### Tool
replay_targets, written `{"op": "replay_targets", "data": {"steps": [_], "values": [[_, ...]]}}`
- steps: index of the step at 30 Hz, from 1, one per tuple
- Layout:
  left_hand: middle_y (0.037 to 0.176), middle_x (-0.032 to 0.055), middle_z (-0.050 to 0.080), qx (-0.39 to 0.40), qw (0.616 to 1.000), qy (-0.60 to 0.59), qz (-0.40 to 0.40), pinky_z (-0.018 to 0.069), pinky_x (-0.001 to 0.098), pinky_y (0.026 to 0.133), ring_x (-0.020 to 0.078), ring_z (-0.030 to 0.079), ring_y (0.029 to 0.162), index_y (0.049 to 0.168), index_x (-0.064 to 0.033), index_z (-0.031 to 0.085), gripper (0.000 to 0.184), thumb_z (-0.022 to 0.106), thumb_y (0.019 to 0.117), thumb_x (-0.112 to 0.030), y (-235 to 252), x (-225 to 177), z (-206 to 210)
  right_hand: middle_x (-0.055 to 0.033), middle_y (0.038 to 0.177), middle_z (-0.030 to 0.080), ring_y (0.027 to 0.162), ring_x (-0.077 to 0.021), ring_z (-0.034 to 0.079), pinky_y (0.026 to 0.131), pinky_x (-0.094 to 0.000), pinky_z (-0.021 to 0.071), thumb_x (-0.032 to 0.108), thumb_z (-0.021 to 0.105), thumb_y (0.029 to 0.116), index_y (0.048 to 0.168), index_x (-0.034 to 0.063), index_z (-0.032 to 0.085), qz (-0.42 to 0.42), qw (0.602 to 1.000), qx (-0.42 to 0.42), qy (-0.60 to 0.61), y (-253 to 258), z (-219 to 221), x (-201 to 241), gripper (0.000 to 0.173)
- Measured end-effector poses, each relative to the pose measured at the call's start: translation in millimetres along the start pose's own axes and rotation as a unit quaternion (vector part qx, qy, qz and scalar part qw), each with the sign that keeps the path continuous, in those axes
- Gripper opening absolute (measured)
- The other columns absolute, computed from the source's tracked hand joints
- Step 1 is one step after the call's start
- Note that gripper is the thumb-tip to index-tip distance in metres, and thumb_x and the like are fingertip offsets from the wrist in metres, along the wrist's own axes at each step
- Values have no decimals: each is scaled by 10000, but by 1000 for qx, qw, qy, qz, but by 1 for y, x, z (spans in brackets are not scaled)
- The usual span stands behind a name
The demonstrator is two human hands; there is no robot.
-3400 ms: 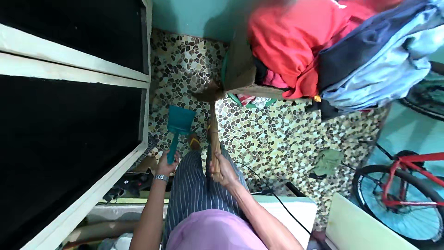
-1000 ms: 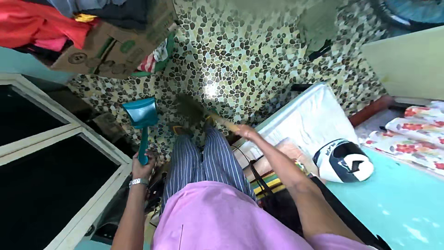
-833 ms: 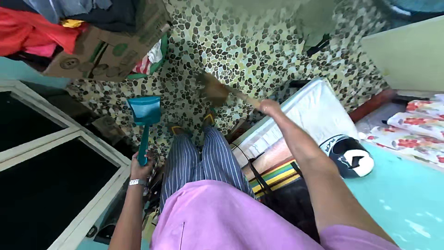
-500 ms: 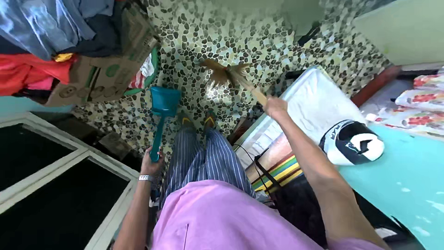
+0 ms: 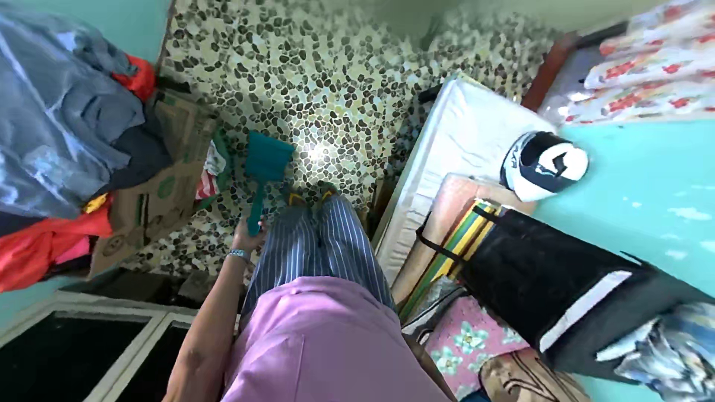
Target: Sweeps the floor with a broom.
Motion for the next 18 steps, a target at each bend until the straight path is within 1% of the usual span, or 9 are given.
{"op": "replay_targets", "data": {"steps": [2, 5, 6, 8, 9, 10, 12, 13, 18], "values": [[765, 23, 552, -10, 1000, 5, 2, 496, 199, 472, 82, 546, 541, 1036, -125, 486, 307, 294, 1091, -359, 6, -9, 8, -19, 777, 590, 634, -71, 559, 576, -251, 509, 279, 392, 1116, 1057, 54, 589, 38, 989, 0, 142, 10, 21, 6, 305], [770, 17, 564, -2, 1000, 1, -3, 505, 194, 477, 80, 568, 558, 1032, -132, 491, 324, 284, 1088, -375, 8, -26, 22, -104, 960, 632, 786, -134, 590, 712, -309, 532, 199, 474, 1088, 1209, -32, 588, -6, 974, -39, 222, 46, 25, 33, 285], [765, 17, 566, -6, 1000, -2, -3, 508, 194, 474, 78, 572, 555, 1027, -132, 493, 308, 297, 1084, -362, 6, -31, 26, -94, 948, 639, 777, -130, 600, 710, -310, 539, 211, 457, 1092, 1204, -21, 598, -22, 971, -35, 233, 54, 23, 52, 294], [780, 21, 561, -13, 1000, -11, -8, 506, 190, 473, 76, 571, 563, 1042, -129, 488, 265, 321, 1070, -333, 3, -40, 30, -4, 760, 598, 602, -66, 561, 557, -237, 514, 243, 408, 1099, 1066, 69, 601, -31, 973, 4, 228, 91, 15, 99, 262], [772, 23, 558, -23, 1000, -16, -8, 506, 183, 462, 72, 575, 558, 1035, -126, 483, 243, 336, 1064, -317, 1, -44, 34, 8, 724, 574, 562, -61, 537, 517, -226, 492, 236, 379, 1106, 1070, 85, 596, -45, 973, 43, 221, 115, 5, 126, 267], [767, 28, 567, -31, 999, -23, -7, 509, 178, 453, 71, 584, 553, 1031, -122, 484, 227, 350, 1059, -304, -1, -48, 38, 5, 753, 557, 581, -63, 520, 536, -228, 477, 209, 329, 1118, 1151, 77, 586, -75, 967, 90, 227, 129, -9, 158, 290], [789, 37, 586, -27, 999, -37, -4, 510, 171, 450, 72, 595, 556, 1047, -107, 495, 254, 342, 1064, -310, -3, -51, 46, 29, 637, 546, 480, -37, 522, 426, -178, 462, 287, 321, 1099, 968, 120, 547, -87, 923, 142, 348, 147, -43, 231, 310], [795, 40, 591, -21, 999, -40, -3, 504, 165, 440, 69, 594, 551, 1051, -101, 501, 271, 334, 1065, -314, -2, -52, 50, 22, 632, 547, 473, -43, 539, 415, -174, 475, 290, 346, 1084, 937, 121, 531, -87, 900, 158, 396, 146, -60, 271, 290], [769, 24, 576, -59, 998, -27, 1, 473, 153, 416, 52, 560, 515, 1036, -116, 491, 290, 297, 1069, -330, 8, -40, 70, -16, 612, 527, 438, -79, 539, 379, -190, 469, 301, 394, 1060, 895, 92, 501, -75, 848, 132, 508, 124, -115, 443, 286]]}}
Point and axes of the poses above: each hand's wrist, its own y-axis towards the middle knuckle, its own z-axis out of the palm, x = y × z, the point moved 5 cm from there along y, towards the middle knuckle
